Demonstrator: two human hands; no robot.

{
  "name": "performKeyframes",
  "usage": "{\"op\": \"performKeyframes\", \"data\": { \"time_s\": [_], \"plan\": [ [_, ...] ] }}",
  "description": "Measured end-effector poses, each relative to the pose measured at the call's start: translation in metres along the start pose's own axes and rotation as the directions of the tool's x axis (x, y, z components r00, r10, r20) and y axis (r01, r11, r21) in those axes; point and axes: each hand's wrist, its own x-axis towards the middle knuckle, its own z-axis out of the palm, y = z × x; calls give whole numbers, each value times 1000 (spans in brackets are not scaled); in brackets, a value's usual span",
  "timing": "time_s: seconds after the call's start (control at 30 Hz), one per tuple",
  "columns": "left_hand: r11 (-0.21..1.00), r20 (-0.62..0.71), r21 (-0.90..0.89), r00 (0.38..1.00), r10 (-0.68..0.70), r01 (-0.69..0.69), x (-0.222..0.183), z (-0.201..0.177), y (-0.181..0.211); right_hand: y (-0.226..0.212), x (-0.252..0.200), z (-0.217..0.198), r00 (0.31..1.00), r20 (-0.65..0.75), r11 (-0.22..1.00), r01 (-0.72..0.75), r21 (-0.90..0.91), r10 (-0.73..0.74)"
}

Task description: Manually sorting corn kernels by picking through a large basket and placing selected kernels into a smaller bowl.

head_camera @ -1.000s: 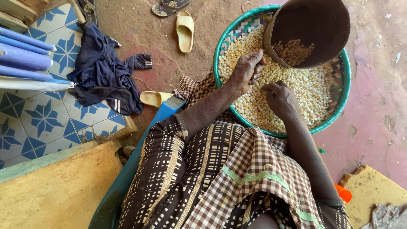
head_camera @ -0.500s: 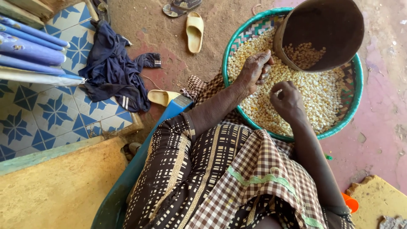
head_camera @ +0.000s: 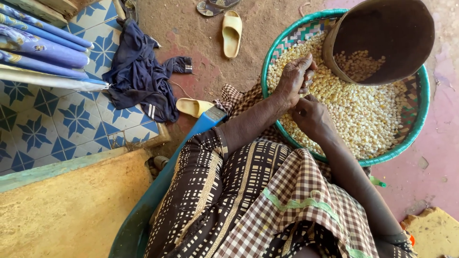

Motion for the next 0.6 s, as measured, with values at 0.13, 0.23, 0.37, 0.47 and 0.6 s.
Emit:
{"op": "performKeyframes", "data": {
  "time_s": [0.13,0.23,0.37,0.47,0.6],
  "plan": [
    [1000,-22,-13,1000,3,-3,2,4,-3,12,2,8,1000,7,997,-11,-76,12],
    [996,50,-78,998,-34,37,-2,2,6,-9,9,-2,991,87,984,-90,-151,104],
    [997,46,-67,998,-40,43,-4,3,7,-7,10,3,975,137,972,-152,-181,178],
    [997,49,-60,998,-41,44,-4,2,5,-8,8,1,985,92,978,-132,-161,148],
    [997,59,-65,998,-27,31,0,-1,3,-23,1,-29,938,128,937,-336,101,322]
  ]
}}
